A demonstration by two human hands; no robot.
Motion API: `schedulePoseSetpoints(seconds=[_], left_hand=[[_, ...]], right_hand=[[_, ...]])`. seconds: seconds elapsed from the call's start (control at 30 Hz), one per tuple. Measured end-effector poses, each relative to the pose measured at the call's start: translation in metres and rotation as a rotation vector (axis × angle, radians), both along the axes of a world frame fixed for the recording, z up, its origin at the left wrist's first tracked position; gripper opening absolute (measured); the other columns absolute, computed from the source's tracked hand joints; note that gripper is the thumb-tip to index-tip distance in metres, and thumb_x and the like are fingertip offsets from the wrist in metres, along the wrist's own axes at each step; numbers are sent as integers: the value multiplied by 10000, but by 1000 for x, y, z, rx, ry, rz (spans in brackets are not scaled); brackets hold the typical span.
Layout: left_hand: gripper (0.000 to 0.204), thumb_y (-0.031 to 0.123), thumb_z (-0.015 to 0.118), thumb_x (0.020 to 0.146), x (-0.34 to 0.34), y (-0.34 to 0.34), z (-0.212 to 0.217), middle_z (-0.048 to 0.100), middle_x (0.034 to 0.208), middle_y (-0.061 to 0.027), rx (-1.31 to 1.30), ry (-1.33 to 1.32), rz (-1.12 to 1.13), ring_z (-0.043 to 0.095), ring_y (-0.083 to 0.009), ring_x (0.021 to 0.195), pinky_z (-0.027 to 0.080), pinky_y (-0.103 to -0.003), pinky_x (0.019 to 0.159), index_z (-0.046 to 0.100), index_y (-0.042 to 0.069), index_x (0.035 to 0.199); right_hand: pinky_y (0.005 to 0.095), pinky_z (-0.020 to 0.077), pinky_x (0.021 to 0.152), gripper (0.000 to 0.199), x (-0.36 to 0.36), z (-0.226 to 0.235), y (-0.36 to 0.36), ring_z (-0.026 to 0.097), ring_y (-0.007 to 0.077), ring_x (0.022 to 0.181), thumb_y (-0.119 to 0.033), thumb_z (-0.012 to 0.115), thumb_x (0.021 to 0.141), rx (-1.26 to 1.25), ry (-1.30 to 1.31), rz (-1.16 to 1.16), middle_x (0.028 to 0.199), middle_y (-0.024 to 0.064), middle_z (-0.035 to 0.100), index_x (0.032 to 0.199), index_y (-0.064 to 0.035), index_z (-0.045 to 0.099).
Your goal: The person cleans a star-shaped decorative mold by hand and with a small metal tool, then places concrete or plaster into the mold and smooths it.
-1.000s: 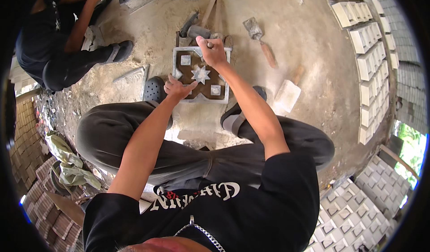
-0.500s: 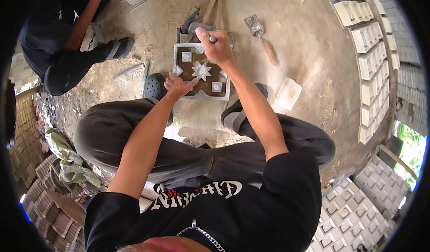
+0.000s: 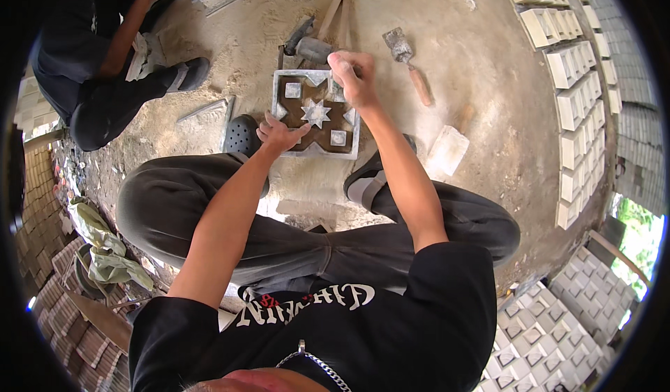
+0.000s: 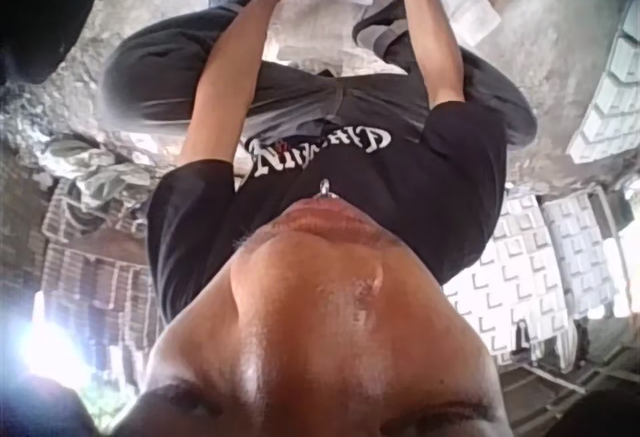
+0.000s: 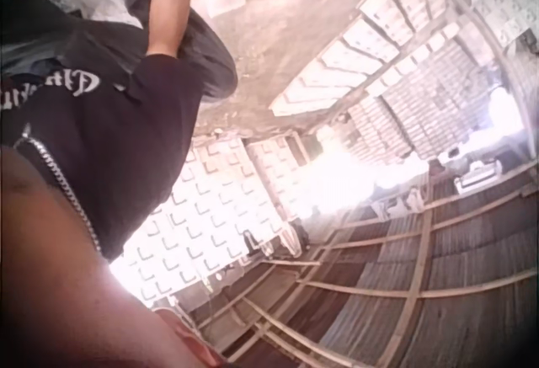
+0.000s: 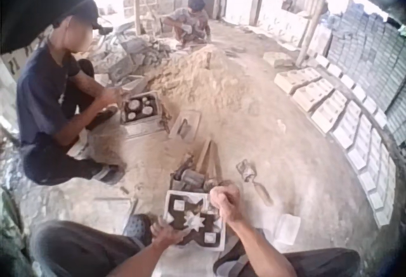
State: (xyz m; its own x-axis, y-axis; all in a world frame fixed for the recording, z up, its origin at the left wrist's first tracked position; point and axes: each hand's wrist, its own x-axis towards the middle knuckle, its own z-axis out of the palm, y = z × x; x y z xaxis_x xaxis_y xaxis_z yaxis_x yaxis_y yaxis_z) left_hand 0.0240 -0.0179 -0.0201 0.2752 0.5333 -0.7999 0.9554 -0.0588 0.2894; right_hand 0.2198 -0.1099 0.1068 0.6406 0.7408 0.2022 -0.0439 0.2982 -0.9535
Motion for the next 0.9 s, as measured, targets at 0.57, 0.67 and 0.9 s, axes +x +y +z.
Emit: schedulePoseSetpoints(seconds=[0.57, 0.67, 0.9], left_hand=[[1340, 665, 760, 574, -1, -1, 4, -7, 1516, -262, 8, 4, 0, -55, -411, 1408, 116, -648, 1067, -62, 117, 1479], [1340, 666, 759, 575, 0, -1, 5, -12, 1514, -269, 8, 8, 3, -57, -416, 1406, 108, -643, 1070, -59, 110, 1479], [1344, 677, 752, 578, -1, -3, 4, -17, 1515, -272, 0, 16, 10, -58, -417, 1407, 97, -634, 1077, -68, 109, 1478]], right_hand=[[305, 240, 438, 441, -16, -23, 22, 283, 72, 495, -229, 556, 902, -334, -215, -129, 521, -5, 258, 563, 14, 412], [301, 247, 446, 428, -12, -35, 21, 290, 66, 496, -206, 563, 894, -371, -131, -124, 503, -15, 271, 557, 12, 416], [294, 258, 468, 407, -17, -40, 20, 326, 47, 534, -202, 556, 904, -370, -110, -92, 522, -30, 331, 584, 11, 422]])
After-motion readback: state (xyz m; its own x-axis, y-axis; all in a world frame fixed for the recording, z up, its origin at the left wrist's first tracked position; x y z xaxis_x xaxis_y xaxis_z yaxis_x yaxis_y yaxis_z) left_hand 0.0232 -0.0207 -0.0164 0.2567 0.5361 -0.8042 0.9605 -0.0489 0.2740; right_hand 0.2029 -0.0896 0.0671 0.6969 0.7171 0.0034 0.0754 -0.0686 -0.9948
